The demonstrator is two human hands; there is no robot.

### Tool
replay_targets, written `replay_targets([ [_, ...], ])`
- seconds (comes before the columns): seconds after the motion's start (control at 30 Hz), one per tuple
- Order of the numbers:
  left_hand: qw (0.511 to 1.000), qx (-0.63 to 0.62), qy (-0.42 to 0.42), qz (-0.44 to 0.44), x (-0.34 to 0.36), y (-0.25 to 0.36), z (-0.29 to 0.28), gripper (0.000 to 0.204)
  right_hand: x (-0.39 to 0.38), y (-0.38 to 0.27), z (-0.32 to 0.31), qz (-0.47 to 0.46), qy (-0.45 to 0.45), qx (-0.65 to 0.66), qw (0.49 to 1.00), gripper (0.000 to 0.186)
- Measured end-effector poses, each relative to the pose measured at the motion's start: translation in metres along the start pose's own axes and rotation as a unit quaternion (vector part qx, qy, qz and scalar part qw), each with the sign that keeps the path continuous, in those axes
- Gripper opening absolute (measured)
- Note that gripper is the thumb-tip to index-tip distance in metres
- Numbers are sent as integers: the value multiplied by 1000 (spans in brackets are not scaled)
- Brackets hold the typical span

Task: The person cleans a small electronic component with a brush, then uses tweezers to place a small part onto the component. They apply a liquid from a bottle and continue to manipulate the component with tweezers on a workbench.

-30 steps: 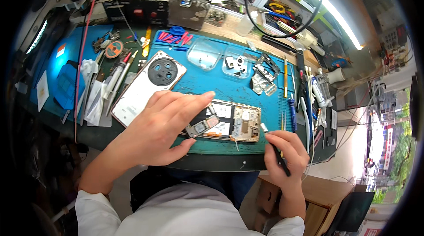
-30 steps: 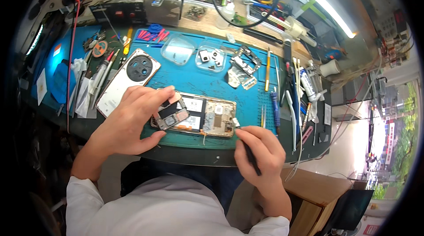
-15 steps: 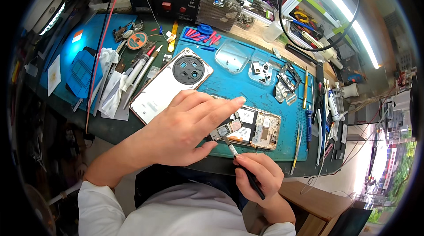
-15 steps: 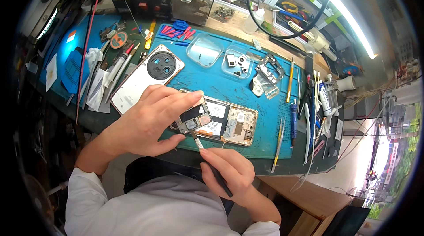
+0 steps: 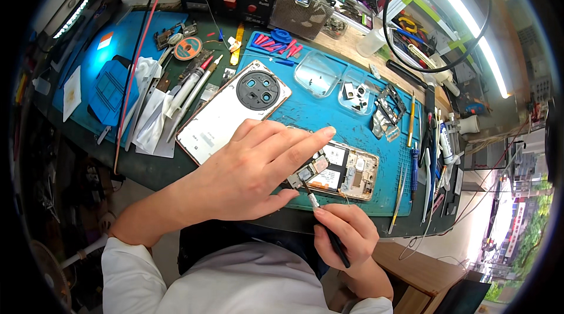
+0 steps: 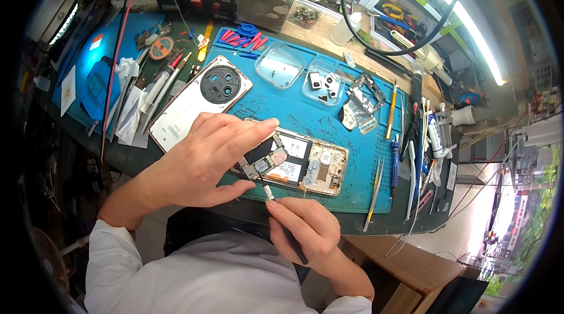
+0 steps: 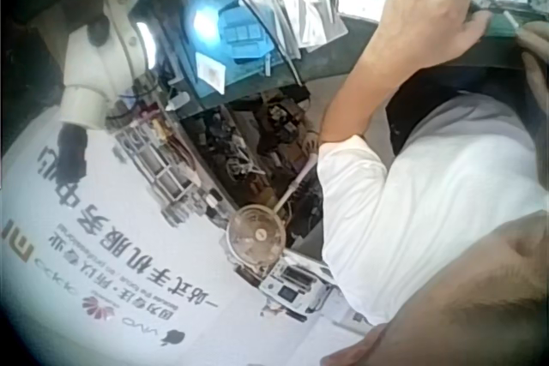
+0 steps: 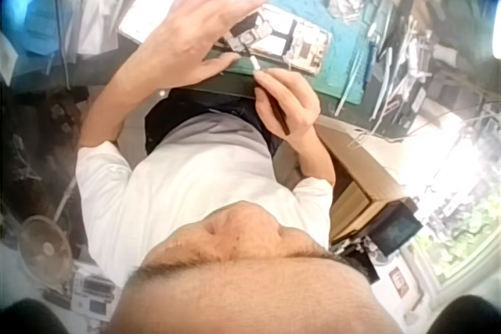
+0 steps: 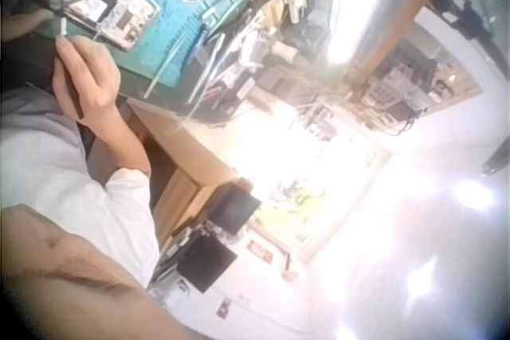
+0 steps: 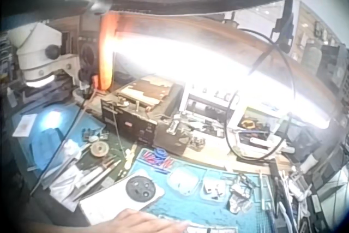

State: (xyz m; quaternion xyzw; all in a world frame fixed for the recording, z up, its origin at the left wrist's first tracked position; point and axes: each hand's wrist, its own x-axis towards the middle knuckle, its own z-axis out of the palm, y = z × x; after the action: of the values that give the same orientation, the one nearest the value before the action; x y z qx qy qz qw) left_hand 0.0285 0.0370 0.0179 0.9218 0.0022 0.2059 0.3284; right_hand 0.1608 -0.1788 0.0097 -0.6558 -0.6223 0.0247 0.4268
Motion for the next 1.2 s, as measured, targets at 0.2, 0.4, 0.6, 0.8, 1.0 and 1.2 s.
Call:
replay_targets([
  [0.2, 1000, -6, 1, -1, 0, 0, 0, 99, -1, 0, 0, 1, 0, -4, 1000, 43],
  [0.4, 1000, -6, 3, 2, 0, -1, 1, 99, 1, 0, 1, 0, -2, -14, 1000, 45],
  [0.6, 1000, -6, 5, 2, -2, -1, 1, 99, 1, 0, 2, 4, -8, -13, 1000, 45],
  [0.8, 1000, -4, 4, 4, 0, -1, 1, 99, -7, -1, 0, 41, 22, 18, 999, 41],
  [1.0, 1000, 6, -8, 2, 1, 0, 0, 101, -24, 1, -29, 96, 104, 7, 990, 33],
  [1.2, 1000, 15, -14, 2, 0, 0, 1, 102, -33, 26, -56, 90, 97, -136, 982, 33],
])
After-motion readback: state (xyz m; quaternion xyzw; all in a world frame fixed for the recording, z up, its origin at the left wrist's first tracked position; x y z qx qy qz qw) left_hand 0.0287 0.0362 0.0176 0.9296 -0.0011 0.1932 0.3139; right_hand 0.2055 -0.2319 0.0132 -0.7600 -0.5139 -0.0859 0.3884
